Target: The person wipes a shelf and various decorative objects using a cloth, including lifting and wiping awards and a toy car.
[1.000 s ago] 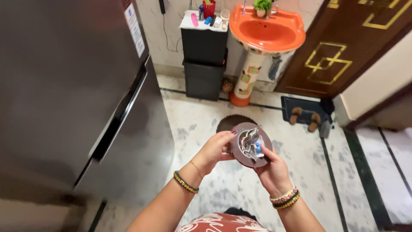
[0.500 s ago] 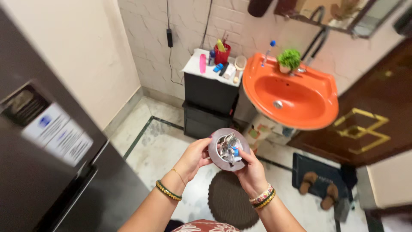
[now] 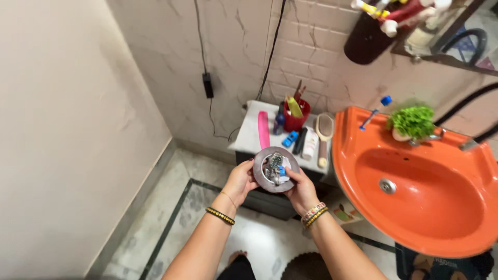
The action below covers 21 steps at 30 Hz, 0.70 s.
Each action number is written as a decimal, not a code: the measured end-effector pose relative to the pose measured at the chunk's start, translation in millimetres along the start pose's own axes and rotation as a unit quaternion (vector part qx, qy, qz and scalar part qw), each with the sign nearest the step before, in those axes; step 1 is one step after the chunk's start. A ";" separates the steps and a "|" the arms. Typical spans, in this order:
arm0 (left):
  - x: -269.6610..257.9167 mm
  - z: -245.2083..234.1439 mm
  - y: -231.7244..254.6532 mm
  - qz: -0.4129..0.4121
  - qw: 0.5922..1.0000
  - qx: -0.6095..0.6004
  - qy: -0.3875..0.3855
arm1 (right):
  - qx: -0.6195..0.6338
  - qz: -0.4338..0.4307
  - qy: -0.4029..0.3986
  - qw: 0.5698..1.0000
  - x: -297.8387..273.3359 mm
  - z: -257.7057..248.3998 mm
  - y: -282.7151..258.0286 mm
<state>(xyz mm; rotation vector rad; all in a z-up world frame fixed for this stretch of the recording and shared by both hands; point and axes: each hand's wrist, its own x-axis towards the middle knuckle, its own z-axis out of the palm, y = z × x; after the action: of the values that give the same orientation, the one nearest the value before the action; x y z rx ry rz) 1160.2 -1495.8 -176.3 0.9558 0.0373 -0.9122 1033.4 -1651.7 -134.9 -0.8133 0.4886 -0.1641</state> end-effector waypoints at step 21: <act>249.8 -120.2 20.7 -0.090 0.989 0.087 0.075 | -0.210 -0.049 0.198 0.956 238.6 -14.8 56.5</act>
<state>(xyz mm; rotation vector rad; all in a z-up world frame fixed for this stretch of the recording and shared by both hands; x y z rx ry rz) 1376.2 -1568.0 -335.7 1.1972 0.1774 -1.0200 1233.2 -1700.1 -269.5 -1.2313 0.8793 -0.3259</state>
